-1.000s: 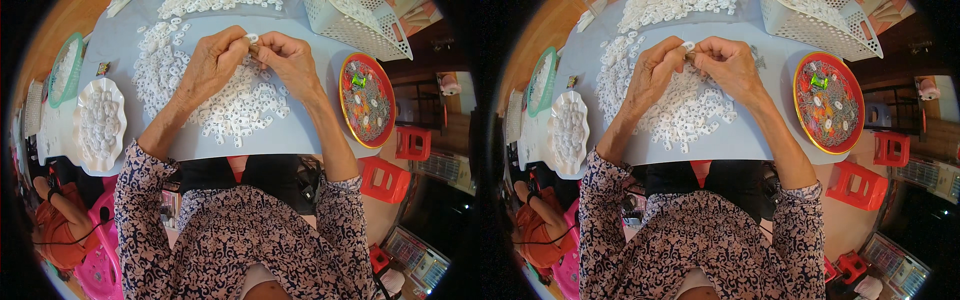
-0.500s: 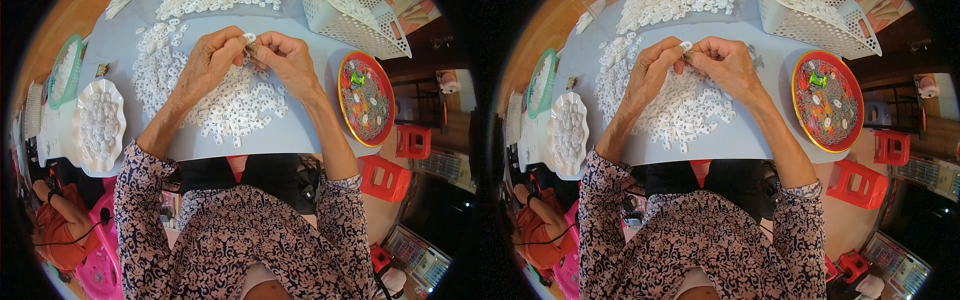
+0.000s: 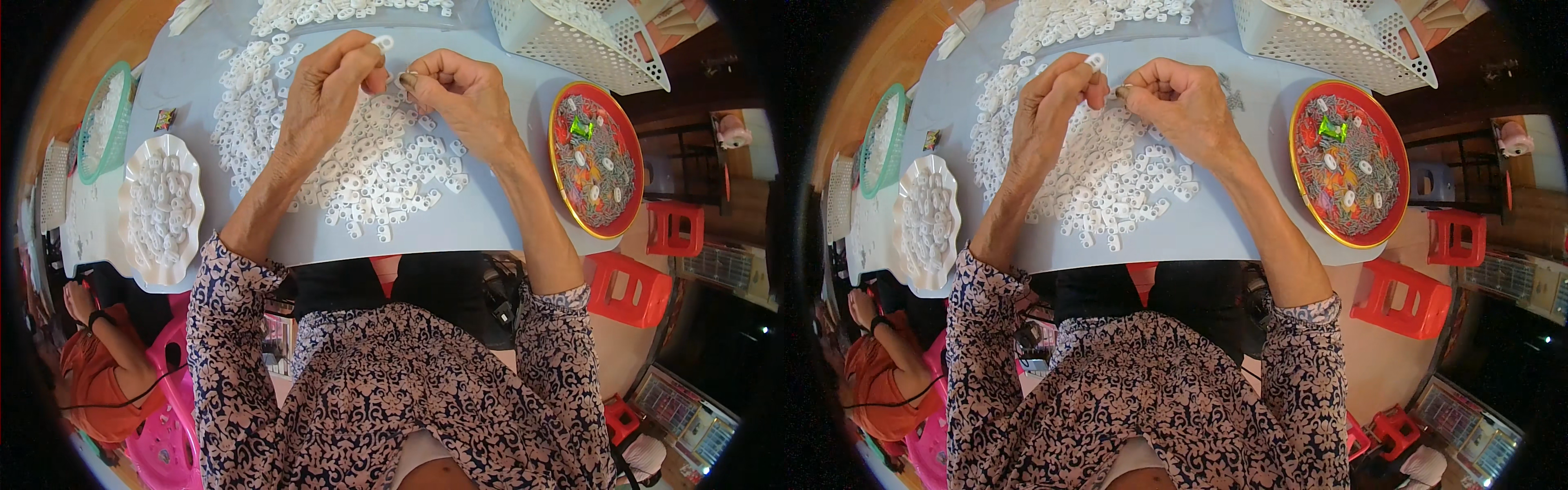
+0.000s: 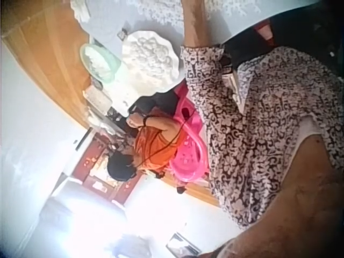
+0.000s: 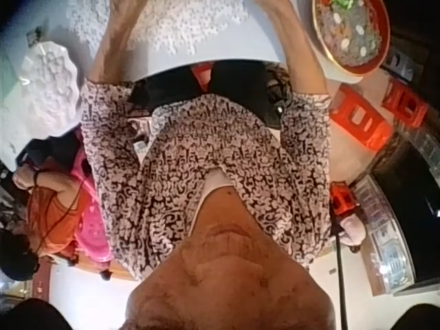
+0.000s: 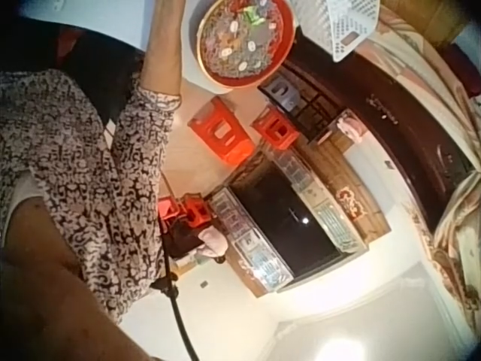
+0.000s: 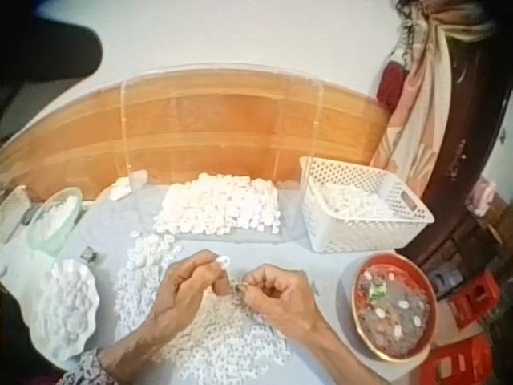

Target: Assembling small white plastic clips or components by hand at a table.

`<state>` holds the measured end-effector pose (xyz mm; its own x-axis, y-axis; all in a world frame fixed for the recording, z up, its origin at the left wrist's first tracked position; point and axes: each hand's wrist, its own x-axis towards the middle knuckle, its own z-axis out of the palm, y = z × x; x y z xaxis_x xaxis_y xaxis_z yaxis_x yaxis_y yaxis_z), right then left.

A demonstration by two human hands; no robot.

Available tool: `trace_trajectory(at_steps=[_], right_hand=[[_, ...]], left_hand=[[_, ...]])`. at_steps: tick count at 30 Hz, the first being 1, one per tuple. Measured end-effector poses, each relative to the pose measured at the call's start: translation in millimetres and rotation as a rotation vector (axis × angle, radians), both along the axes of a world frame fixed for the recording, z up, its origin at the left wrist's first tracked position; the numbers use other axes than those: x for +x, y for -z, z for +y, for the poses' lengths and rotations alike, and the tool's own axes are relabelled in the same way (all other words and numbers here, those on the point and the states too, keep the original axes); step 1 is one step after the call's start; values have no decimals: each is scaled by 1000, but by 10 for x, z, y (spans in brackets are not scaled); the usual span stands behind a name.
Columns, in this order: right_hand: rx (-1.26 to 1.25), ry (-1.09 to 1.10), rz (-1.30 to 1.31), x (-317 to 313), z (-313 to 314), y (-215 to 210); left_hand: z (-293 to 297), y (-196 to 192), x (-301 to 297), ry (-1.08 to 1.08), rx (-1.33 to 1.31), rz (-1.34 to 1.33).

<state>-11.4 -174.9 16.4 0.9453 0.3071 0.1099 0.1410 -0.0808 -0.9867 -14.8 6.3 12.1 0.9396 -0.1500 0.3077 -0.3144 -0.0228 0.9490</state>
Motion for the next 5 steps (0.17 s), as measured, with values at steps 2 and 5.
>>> trace_trajectory(at_steps=[2,5], right_hand=[[-28,29,-21,2,9,7],[-86,107,-103,-3,22,22]], left_hand=[[-3,-22,3,-7,-28,2],[3,-54,-8,20,-55,83]])
